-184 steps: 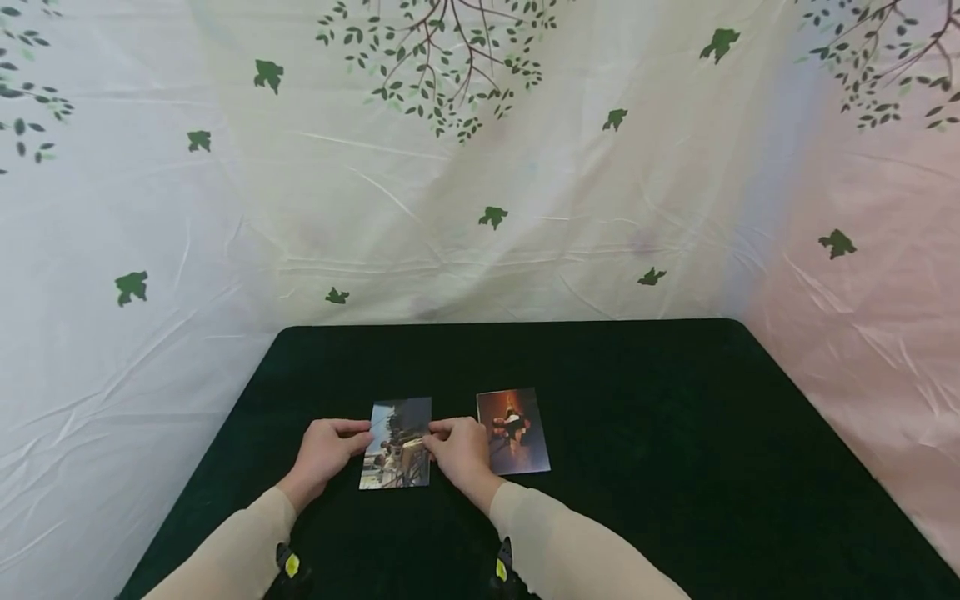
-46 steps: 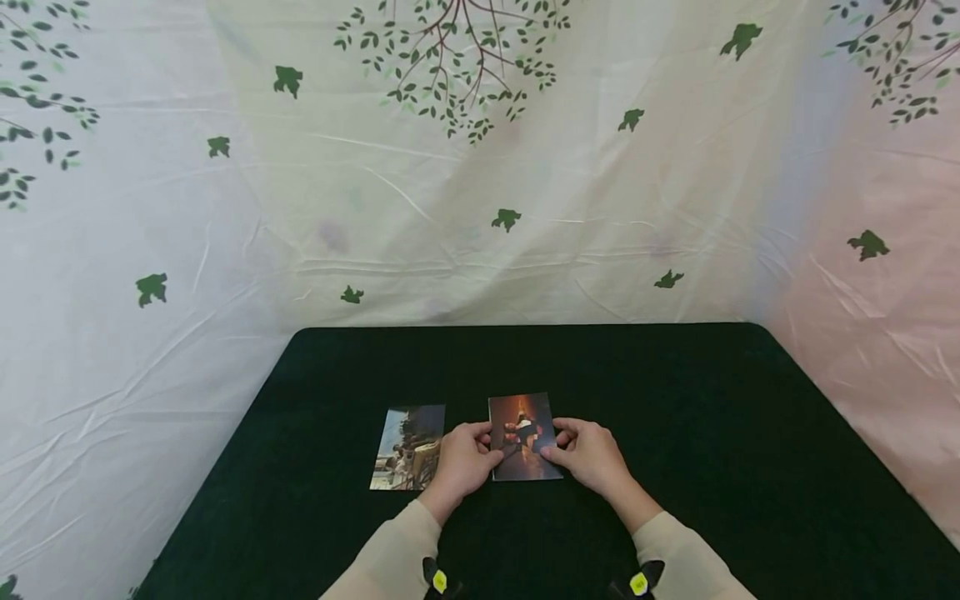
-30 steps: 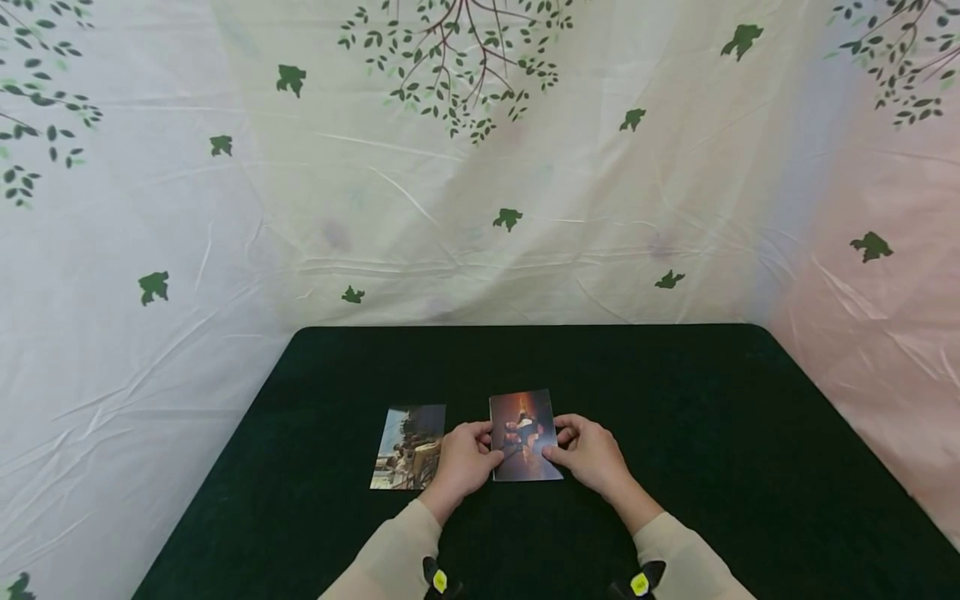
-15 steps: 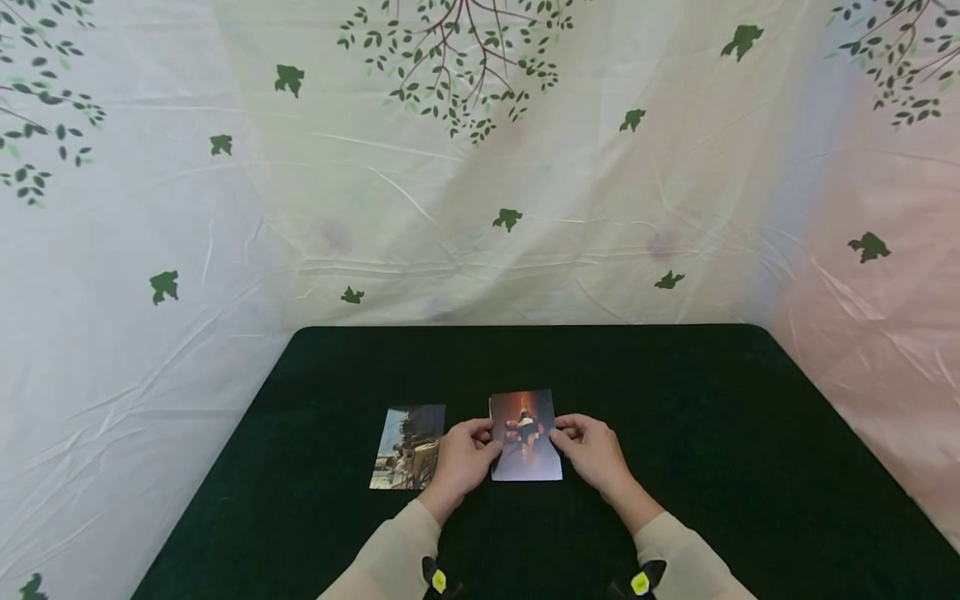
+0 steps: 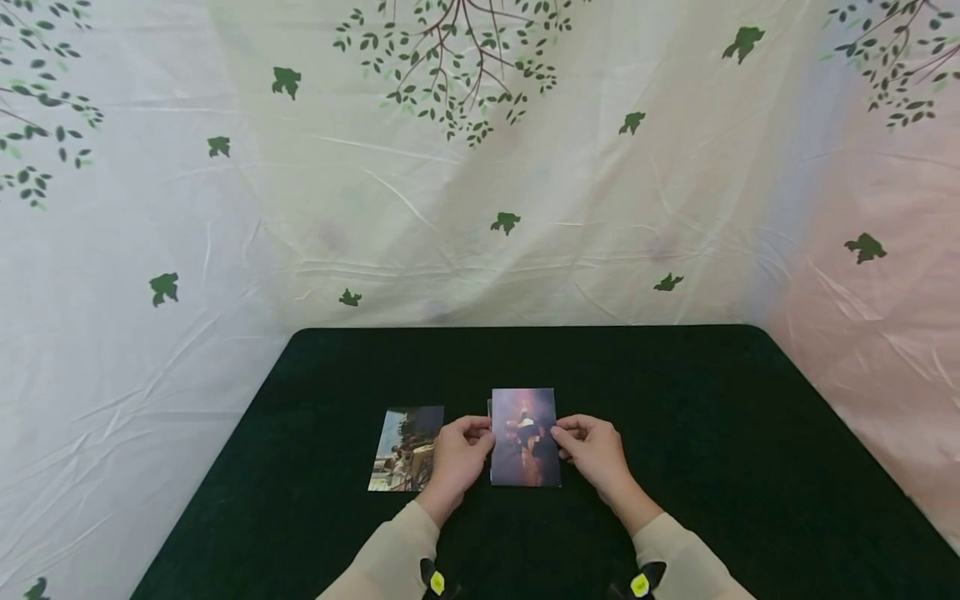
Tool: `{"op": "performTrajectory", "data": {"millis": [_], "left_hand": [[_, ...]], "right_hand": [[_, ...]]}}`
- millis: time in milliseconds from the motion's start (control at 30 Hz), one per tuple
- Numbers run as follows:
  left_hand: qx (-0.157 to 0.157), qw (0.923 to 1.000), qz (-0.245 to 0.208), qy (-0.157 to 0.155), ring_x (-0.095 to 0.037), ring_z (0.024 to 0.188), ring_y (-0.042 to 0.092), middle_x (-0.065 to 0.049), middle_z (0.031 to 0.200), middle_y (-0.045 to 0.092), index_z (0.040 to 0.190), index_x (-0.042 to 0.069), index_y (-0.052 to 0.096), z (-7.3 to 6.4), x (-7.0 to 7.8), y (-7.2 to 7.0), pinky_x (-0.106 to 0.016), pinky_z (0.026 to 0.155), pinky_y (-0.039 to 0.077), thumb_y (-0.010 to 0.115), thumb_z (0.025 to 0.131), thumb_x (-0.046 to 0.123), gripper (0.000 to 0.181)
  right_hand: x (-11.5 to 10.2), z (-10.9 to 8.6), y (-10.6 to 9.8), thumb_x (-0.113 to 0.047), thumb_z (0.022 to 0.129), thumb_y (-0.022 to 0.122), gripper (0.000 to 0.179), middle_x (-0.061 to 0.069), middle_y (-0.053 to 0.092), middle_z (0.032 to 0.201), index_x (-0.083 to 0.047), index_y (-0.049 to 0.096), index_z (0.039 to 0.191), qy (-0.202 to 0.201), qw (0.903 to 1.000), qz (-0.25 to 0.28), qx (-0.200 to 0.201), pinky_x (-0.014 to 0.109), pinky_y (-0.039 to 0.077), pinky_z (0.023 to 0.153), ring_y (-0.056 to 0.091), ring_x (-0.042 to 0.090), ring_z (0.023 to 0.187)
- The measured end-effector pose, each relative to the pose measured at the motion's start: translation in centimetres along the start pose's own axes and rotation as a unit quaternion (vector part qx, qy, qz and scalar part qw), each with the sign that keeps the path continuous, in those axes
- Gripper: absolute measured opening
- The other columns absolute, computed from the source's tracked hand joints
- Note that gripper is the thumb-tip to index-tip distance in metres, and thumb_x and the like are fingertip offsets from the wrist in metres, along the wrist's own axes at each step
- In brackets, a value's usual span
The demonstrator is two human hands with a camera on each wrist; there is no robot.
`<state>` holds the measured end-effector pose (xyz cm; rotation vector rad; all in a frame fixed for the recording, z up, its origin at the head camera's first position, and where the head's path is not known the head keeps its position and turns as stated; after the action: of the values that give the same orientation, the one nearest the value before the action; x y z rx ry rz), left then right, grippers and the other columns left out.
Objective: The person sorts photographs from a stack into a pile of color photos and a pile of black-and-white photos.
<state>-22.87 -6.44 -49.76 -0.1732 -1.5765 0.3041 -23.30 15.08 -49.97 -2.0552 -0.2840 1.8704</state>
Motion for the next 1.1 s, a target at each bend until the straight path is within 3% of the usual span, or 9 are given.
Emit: {"op": "performTrajectory", "data": {"millis": [267,700,1100], "left_hand": [[-0.006,0.9976,-0.066,-0.019,-0.016,0.077,0.063,-0.006,0.092,0.066,0.104,0.008,0.07,0.4,0.1,0.1,-0.03,0.069,0.055,0.066,0.09,0.007,0.015],[-0.01,0.9976,-0.064,-0.024,-0.015,0.078,0.065,-0.006,0.094,0.067,0.102,0.008,0.073,0.6,0.3,-0.2,-0.029,0.069,0.055,0.069,0.089,0.011,0.014],[-0.011,0.997,-0.076,-0.012,-0.017,0.078,0.066,-0.008,0.096,0.068,0.102,0.009,0.074,1.2,0.9,-1.0,-0.03,0.069,0.056,0.069,0.088,0.01,0.014]], "right_hand": [[0.0,-0.1,-0.3,-0.024,0.086,0.073,0.016,0.004,0.069,0.086,-0.012,0.074,0.097,0.016,0.9991,0.028,0.027,0.031,0.054,0.065,0.065,0.018,0.071],[-0.3,-0.1,-0.3,-0.022,0.084,0.075,0.013,0.004,0.071,0.087,-0.014,0.077,0.093,0.01,0.9978,0.039,0.053,0.029,0.055,0.063,0.065,0.018,0.069],[-0.9,0.2,-0.1,-0.024,0.084,0.075,0.014,0.004,0.07,0.088,-0.014,0.076,0.093,0.002,0.9978,0.047,0.046,0.028,0.054,0.062,0.066,0.018,0.069]]}}
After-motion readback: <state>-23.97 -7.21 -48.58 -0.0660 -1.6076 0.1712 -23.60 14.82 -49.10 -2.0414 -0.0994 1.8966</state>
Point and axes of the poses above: each hand's wrist, its own z-axis towards the middle knuckle, its own y-axis out of the palm, x = y × z, the point moved 1 cm from there along z, towards the middle knuckle
